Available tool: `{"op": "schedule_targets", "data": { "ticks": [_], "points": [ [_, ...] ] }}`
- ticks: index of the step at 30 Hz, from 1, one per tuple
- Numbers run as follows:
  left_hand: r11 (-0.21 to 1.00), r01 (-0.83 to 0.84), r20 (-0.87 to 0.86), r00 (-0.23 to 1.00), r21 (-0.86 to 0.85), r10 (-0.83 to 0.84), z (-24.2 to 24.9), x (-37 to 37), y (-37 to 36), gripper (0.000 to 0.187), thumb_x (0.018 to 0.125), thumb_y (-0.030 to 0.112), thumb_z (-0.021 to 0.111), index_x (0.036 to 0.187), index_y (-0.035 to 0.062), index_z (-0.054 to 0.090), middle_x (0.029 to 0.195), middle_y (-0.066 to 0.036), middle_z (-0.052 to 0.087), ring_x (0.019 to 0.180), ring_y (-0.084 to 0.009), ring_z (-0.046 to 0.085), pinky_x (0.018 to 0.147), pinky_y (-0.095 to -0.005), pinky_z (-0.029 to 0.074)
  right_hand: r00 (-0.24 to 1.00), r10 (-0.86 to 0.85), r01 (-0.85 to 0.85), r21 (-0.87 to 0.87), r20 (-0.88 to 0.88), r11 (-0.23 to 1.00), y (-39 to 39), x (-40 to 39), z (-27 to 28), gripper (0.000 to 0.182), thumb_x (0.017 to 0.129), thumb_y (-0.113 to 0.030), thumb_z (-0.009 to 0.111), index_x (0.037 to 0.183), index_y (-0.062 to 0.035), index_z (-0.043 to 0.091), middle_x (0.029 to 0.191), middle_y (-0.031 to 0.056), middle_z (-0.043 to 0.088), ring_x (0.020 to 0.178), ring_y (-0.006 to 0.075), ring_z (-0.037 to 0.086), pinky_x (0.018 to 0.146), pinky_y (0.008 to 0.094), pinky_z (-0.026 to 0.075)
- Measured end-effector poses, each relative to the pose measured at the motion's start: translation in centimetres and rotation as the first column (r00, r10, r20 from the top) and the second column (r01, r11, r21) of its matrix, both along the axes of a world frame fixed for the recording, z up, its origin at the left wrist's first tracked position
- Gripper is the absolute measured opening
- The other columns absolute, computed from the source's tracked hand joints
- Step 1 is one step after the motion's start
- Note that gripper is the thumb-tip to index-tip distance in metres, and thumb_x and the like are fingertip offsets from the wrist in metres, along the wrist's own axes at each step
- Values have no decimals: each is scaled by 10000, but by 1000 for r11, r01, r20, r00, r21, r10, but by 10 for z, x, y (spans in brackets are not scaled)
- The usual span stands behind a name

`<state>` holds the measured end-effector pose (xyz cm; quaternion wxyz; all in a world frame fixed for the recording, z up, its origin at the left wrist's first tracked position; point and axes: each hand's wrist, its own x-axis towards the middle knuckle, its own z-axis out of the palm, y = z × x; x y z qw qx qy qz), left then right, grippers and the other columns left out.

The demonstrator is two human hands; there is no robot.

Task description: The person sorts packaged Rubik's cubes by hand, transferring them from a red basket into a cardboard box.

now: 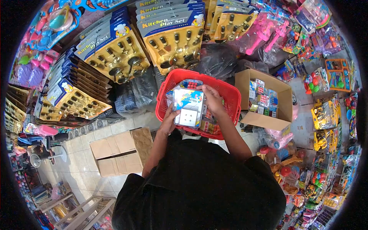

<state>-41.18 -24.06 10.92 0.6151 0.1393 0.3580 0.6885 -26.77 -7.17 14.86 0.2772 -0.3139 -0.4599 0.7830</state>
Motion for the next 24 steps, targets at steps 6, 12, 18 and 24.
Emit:
{"op": "schedule_targets", "data": {
  "ticks": [6,12,18,24],
  "points": [
    [989,-144,40,989,33,143,-11,-38,-21,629,872,170,577,1404,33,269,1301,-125,472,1176,-242,502,971,-384,432,934,-55,-99,403,354,910,14,-6,-95,278,898,-282,623,1025,-38,583,932,37,624,839,138,596,713,276,488],
    [971,-238,20,971,4,238,-19,-67,-41,602,886,201,561,1393,34,284,1289,-123,483,1170,-243,508,980,-388,422,530,-85,-611,450,843,651,3,-9,-124,727,693,-391,771,1288,-102,468,1247,152,505,1173,332,454,961,464,368],
    [974,-224,22,974,9,224,-24,-84,-42,610,861,251,585,1371,41,325,1274,-120,500,1163,-242,516,972,-382,431,189,-93,-715,202,978,670,2,-24,-98,918,572,-489,818,1349,-194,430,1360,164,406,1278,412,330,1014,577,275],
    [985,-175,75,982,0,175,-29,-95,-31,609,872,203,582,1387,37,303,1284,-123,495,1170,-241,513,978,-379,426,452,-57,-605,353,890,714,10,-7,-99,654,632,-307,836,1175,-113,529,1198,147,532,1158,310,473,973,443,387]
  ]
}}
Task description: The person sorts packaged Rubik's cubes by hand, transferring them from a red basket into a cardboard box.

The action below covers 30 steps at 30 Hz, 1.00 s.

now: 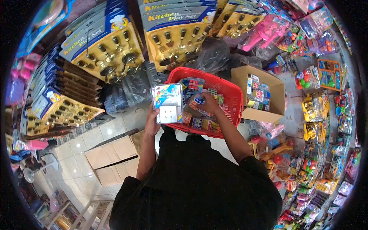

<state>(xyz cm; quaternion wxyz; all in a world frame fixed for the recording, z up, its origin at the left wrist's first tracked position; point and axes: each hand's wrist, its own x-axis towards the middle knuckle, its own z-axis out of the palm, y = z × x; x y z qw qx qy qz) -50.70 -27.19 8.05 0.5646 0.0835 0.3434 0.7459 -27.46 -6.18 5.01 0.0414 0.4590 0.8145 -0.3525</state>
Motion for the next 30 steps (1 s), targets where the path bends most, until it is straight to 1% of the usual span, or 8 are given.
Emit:
{"op": "schedule_targets", "data": {
  "ticks": [3,6,10,11,14,18,27,30],
  "points": [
    [998,69,12,998,-8,-68,-1,-3,13,613,869,196,585,1390,37,307,1290,-123,494,1182,-237,505,980,-370,427,916,-139,46,-246,-377,968,-4,25,28,428,728,-47,770,1076,-41,519,1017,52,595,954,158,580,842,323,483],
    [989,144,-43,988,-40,-145,10,3,34,623,866,194,582,1392,27,295,1285,-127,493,1169,-240,513,974,-368,433,757,-408,145,-476,-511,867,-16,56,52,449,715,-34,766,1064,-70,486,956,61,582,935,161,584,829,309,484],
    [975,222,-125,968,18,-218,23,27,60,623,858,201,586,1386,31,302,1269,-131,498,1163,-246,515,969,-371,437,471,-489,30,-540,-735,841,-34,106,108,576,731,21,722,1202,-94,412,1211,62,467,1127,160,498,943,323,445],
    [969,243,-132,963,35,-236,29,38,65,626,854,204,590,1383,32,304,1265,-132,500,1162,-248,515,969,-372,436,485,-528,52,-580,-697,813,-38,124,119,683,725,39,712,1286,-113,352,1297,47,391,1195,161,441,968,318,424],
    [945,326,-167,933,21,-318,45,84,80,626,847,205,594,1376,32,310,1259,-134,503,1155,-254,522,964,-381,441,519,-360,-56,-452,-775,890,-53,172,156,715,714,66,693,1308,-123,343,1269,36,422,1193,155,438,971,307,415],
    [910,414,-148,899,-24,-413,52,173,88,627,846,202,591,1378,34,304,1254,-139,509,1146,-264,532,955,-401,451,431,-426,-176,-537,-796,825,-76,246,163,704,671,48,706,1278,-97,379,1210,33,472,1139,135,473,934,300,433],
    [761,636,-14,766,-127,-642,27,369,78,569,854,127,600,1349,34,335,1227,-115,535,1115,-218,544,934,-365,459,43,-706,128,-697,-706,705,-137,390,135,502,676,-111,799,1009,-92,424,1021,34,578,958,102,565,813,263,465],
    [713,683,-1,722,-157,-692,24,405,83,520,860,104,607,1323,44,379,1215,-88,545,1118,-196,534,942,-351,441,121,-685,236,-649,-719,723,-145,431,124,485,684,-71,785,1023,-105,439,994,22,576,985,125,553,836,282,455]
  ]
}}
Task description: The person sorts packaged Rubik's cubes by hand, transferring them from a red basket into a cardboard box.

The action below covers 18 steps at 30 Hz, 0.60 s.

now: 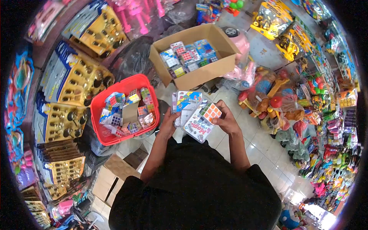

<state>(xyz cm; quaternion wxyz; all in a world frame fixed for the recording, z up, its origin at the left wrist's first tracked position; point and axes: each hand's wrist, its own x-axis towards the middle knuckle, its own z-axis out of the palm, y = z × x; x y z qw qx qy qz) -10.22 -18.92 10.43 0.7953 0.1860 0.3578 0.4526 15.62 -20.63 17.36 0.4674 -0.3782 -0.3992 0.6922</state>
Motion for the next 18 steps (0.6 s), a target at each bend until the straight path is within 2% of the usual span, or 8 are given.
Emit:
{"op": "schedule_targets", "data": {
  "ticks": [1,4,7,10,13,15,17,18],
  "points": [
    [1000,23,-14,1000,10,-23,3,9,3,509,864,100,602,1320,45,385,1216,-85,545,1117,-192,533,944,-348,436,999,-11,11,5,35,1000,-1,8,-1,512,680,-57,778,1066,-99,444,1084,46,550,1012,132,541,874,287,441],
    [994,72,-16,997,81,-71,-1,29,20,481,879,91,587,1316,46,392,1213,-78,546,1110,-183,533,950,-334,421,986,-121,111,-87,-118,990,-2,19,23,615,676,-28,755,1196,-93,435,1171,62,502,1054,151,525,914,299,427],
    [996,61,-34,998,72,-58,5,45,39,472,881,88,579,1313,47,391,1208,-80,548,1104,-185,535,950,-339,425,977,-135,134,-15,-167,991,12,32,20,747,671,14,727,1320,-102,374,1220,66,466,1082,168,513,916,307,437],
    [998,44,-26,999,34,-44,3,50,57,471,881,82,570,1313,50,387,1209,-84,547,1106,-190,536,945,-347,435,967,-163,149,-83,-195,985,35,43,8,848,659,54,709,1384,-98,296,1214,67,470,1102,178,504,910,308,443],
    [999,41,-11,999,9,-41,-5,48,88,474,884,87,561,1321,54,379,1219,-87,541,1113,-199,537,934,-353,446,971,-195,186,-73,-141,980,60,44,12,733,674,46,714,1304,-80,362,1178,47,473,1081,159,500,898,300,442],
    [999,23,7,1000,-41,-23,-6,50,109,480,887,95,557,1328,57,372,1228,-89,535,1117,-204,537,925,-355,453,989,-143,143,-11,-27,990,80,48,4,633,693,18,727,1226,-85,400,1150,33,471,1062,141,495,891,296,440],
    [1000,10,64,998,-10,-9,-2,54,132,487,888,106,557,1333,60,365,1233,-91,530,1117,-207,537,924,-357,455,988,-144,140,57,64,988,102,50,6,474,723,-50,756,1077,-92,443,1062,13,484,1012,119,497,874,293,443],
    [1000,-4,90,996,9,3,1,56,145,490,889,112,557,1336,61,362,1235,-92,528,1117,-209,538,924,-358,455,990,-112,109,36,87,993,113,55,8,482,722,-60,761,1087,-84,447,1056,16,496,1010,121,503,878,294,442]
  ]
}}
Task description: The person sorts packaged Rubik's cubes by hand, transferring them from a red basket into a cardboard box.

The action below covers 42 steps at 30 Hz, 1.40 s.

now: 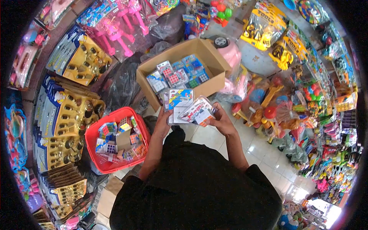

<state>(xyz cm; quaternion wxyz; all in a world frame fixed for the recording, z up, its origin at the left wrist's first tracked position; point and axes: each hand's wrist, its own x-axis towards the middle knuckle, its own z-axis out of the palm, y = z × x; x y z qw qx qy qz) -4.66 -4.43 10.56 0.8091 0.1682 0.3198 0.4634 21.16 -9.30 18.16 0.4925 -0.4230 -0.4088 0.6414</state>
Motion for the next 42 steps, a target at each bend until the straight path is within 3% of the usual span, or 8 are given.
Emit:
{"op": "schedule_targets", "data": {
  "ticks": [10,16,18,24,25,36,41,42],
  "points": [
    [995,-68,-39,997,66,71,8,7,84,583,878,133,577,1382,54,294,1252,-116,514,1146,-230,533,946,-379,463,1000,28,-28,-64,-3,998,88,5,17,735,738,-57,730,1352,-31,327,1260,98,514,1126,210,533,964,367,434],
    [973,-230,2,973,3,230,-22,-1,96,559,884,149,562,1376,51,317,1265,-107,510,1151,-225,526,971,-363,430,999,-28,41,-293,47,955,160,45,-29,591,813,-53,646,1340,-68,379,1188,97,574,1029,198,602,828,353,532],
    [949,-315,-36,948,-13,315,-19,-4,94,538,882,173,554,1355,41,333,1252,-110,523,1134,-231,541,957,-373,437,979,50,15,-316,197,949,194,64,-70,536,800,-78,675,1284,-50,446,1145,90,602,1001,192,607,815,343,519],
    [865,-501,-112,860,-5,497,1,-6,102,534,875,187,574,1338,43,349,1267,-110,507,1176,-230,509,994,-369,399,804,327,-206,-283,496,937,285,79,-156,433,762,-213,754,1130,-56,589,997,63,667,919,151,606,822,304,478],
    [853,-522,-97,849,-13,519,2,-2,104,525,875,204,578,1324,39,359,1259,-107,510,1167,-227,511,996,-370,393,699,359,-218,-293,618,931,294,84,-164,427,760,-222,754,1114,-34,604,1039,74,665,937,160,607,845,316,474],
    [743,-669,-212,726,2,655,6,42,116,506,878,184,579,1314,28,374,1233,-103,523,1137,-219,523,968,-356,402,312,516,-287,-439,797,851,326,116,-360,605,717,-238,798,1191,-3,504,1096,126,631,993,222,600,866,351,477],
    [710,-704,-194,695,10,692,10,46,122,455,875,198,579,1264,32,410,1197,-99,542,1114,-213,536,953,-353,412,380,669,-450,-505,638,737,324,76,-239,695,734,-282,782,1249,21,428,1199,164,573,1058,258,568,918,362,456],
    [716,-698,-198,700,14,686,10,46,121,457,876,198,577,1266,32,408,1198,-99,541,1113,-213,536,952,-354,413,368,668,-435,-515,646,738,321,77,-252,714,739,-286,777,1265,18,403,1207,164,566,1068,259,562,925,363,451]
  ]
}}
